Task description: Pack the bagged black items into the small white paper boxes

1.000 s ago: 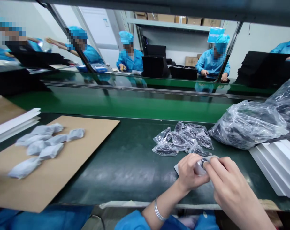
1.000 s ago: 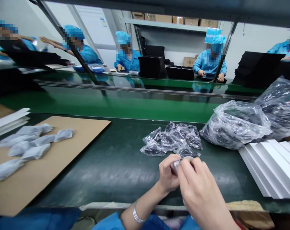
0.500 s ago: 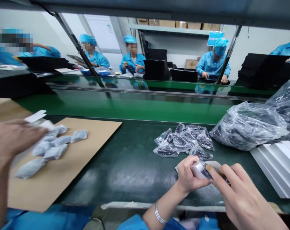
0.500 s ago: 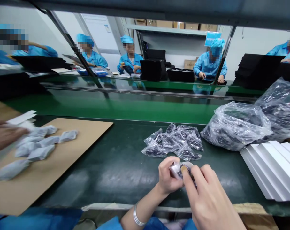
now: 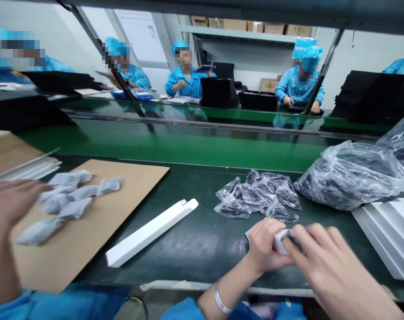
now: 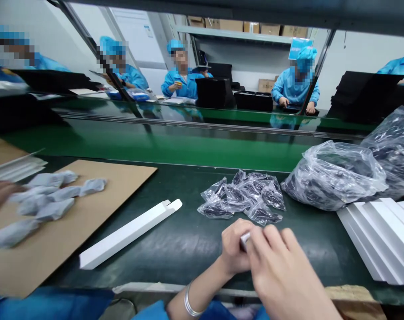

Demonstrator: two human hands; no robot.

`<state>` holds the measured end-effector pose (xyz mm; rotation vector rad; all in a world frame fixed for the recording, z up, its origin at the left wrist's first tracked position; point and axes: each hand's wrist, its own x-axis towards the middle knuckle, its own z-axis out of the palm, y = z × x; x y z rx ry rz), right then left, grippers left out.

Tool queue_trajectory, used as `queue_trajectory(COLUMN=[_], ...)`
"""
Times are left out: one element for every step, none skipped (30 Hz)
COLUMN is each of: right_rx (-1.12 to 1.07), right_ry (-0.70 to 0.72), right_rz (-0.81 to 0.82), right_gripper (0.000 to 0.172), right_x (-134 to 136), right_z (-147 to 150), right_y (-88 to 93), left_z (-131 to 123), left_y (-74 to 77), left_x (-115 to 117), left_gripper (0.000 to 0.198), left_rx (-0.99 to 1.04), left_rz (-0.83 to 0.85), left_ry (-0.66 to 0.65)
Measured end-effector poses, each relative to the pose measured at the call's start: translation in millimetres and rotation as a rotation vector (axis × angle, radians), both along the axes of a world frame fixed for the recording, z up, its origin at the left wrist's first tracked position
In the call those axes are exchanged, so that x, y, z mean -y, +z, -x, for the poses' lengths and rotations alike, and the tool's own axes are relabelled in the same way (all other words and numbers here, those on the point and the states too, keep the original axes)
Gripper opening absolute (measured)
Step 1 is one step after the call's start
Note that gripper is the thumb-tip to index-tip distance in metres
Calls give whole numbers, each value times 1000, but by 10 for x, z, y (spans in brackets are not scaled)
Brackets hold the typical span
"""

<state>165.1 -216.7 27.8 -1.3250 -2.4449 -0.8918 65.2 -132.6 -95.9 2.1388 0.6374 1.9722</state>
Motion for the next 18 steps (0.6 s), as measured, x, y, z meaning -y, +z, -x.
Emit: queue_trajectory(right_rx=[-10,-25,-53,-98,-165,-245,-327,-403,-463,-509,-543,-571,-593,-609,-623,-640,-657,-672], right_ry=[19,30,29,17,6,5,10,18,22,27,29,31,39,53,68,77,73,62], right_rz=[2,4,5,8,8,-6,-33,-73,-117,-166,-205,-231,-242,-236,-218,-197,-173,-157], right_gripper=[23,23,25,28,31,33,35,36,36,36,35,33,31,29,28,26,26,24], right_x=[-39,-76,-112,-144,-173,-199,-221,-241,-258,-272,-282,-289,-293,-295,-297,-301,-308,-320], right_z=[26,43,50,47,37,23,8,-2,-6,0,14,35,61,88,113,134,151,165], right_y=[-1,-9,-24,-49,-83,-126,-178,-233,-290,-343,-389,-426,-452,-466,-470,-463,-447,-423], left_z=[8,19,32,45,58,69,79,87,93,97,99,101,101,101,101,100,98,95], left_y=[7,13,16,16,12,3,-9,-25,-42,-60,-77,-92,-102,-108,-108,-103,-93,-80], left_x=[-1,-5,-13,-23,-34,-46,-57,-65,-71,-75,-76,-76,-75,-75,-76,-79,-83,-89], left_gripper=[15,13,14,16,19,23,28,31,35,37,39,40,41,42,43,44,43,41], left_rx=[-10,-18,-23,-26,-24,-22,-21,-16,-11,-5,-1,3,6,7,7,7,8,5], left_rz=[1,8,30,65,107,149,187,223,252,273,292,310,330,350,370,387,394,382], left_ry=[12,25,44,65,87,107,120,128,131,131,132,133,132,127,121,117,117,121])
